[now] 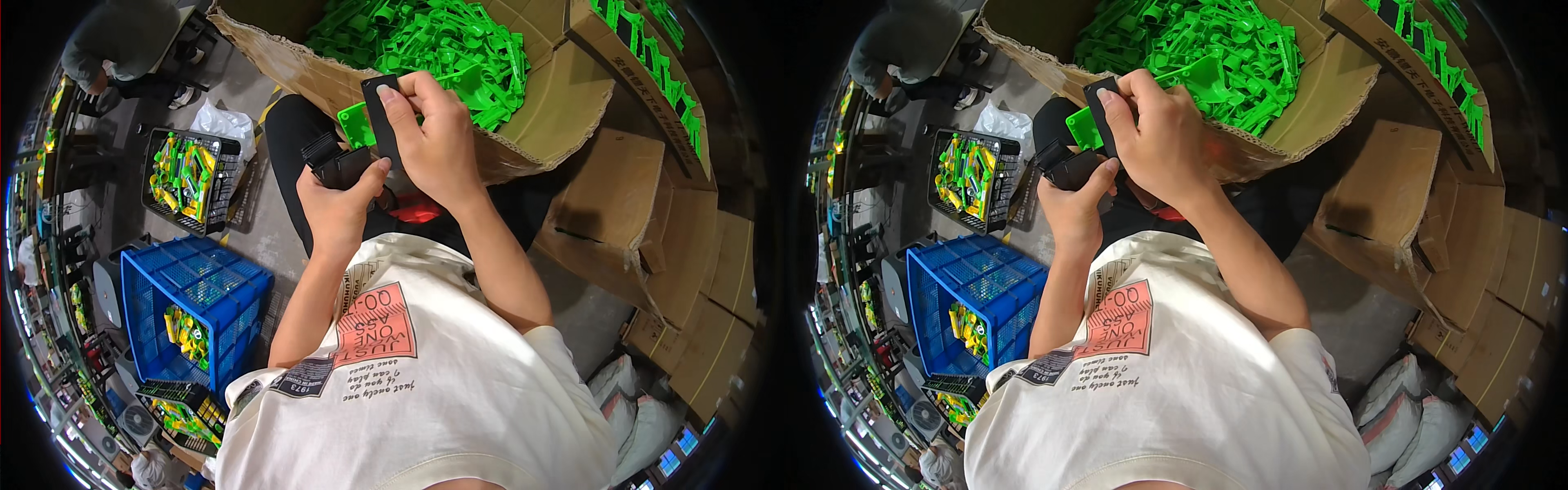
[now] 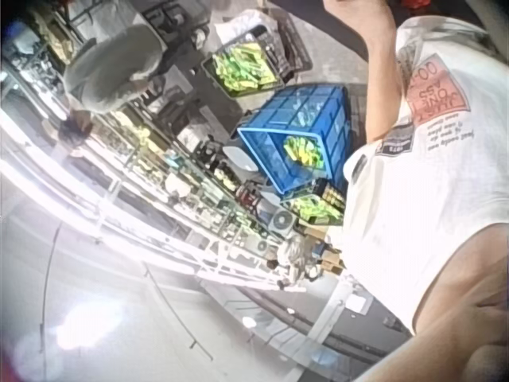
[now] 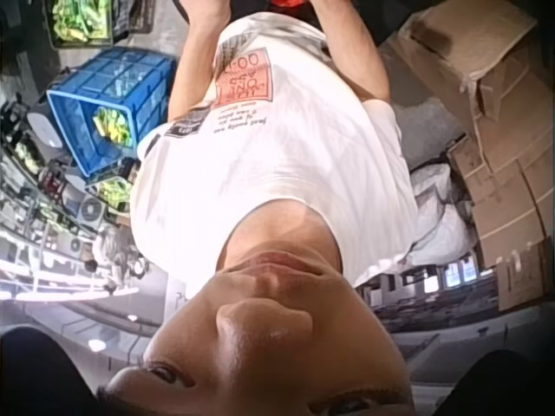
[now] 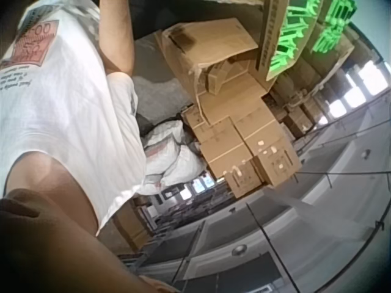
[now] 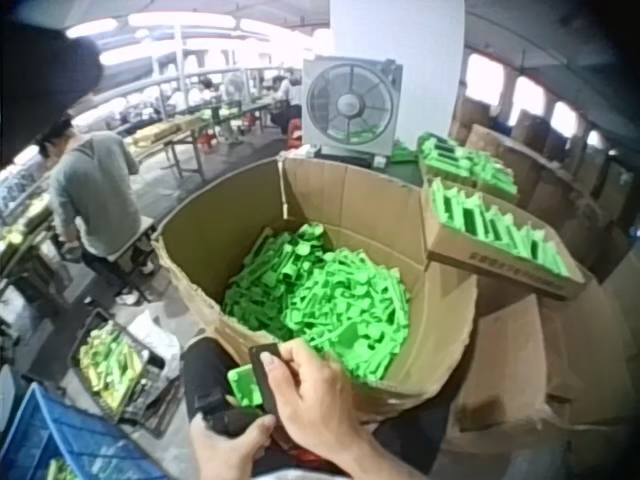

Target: The person assembles toy components by fitting black pieces into green plastic frames and placing the completed parts into a cardboard box.

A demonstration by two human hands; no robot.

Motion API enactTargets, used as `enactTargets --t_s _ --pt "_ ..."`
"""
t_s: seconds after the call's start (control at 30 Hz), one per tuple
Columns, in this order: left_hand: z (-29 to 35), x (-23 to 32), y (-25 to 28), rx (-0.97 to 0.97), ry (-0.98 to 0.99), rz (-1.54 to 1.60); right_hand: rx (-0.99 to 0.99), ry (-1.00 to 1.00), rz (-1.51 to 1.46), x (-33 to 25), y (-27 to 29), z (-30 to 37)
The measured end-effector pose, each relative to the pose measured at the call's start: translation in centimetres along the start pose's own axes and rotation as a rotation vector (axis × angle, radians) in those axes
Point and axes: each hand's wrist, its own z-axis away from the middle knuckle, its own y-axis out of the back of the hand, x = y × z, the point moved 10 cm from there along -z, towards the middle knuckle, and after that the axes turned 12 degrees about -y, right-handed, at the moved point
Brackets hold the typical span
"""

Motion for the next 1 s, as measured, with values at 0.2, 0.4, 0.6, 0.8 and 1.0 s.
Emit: enactTargets --t_s 0.2,0.4,0.6,0.8,1.0 --pt "-0.3 0.8 1.2 0.13 -0.061 -0.077 -0.018 0.023 0.058 -1.0 0.2 0.2" --pt "-2.8 5.6 3.3 0.262 -0.281 -0.176 -0.043 0.092 0.14 -1.4 0.1 0.4" --pt "-5.1 7.1 0.2 0.083 -0.415 -0.414 -0.011 0.16 0.199 -1.8 0.1 0.6" --pt "-5.3 6.0 -0.4 -0.07 -0.288 -0.38 -0.055 0.101 0.166 -1.0 -0.1 0.2" --pt "-5.5 4.3 0.3 -0.024 -0.05 -0.147 -0.062 0.098 0.172 -1.0 0.0 0.2"
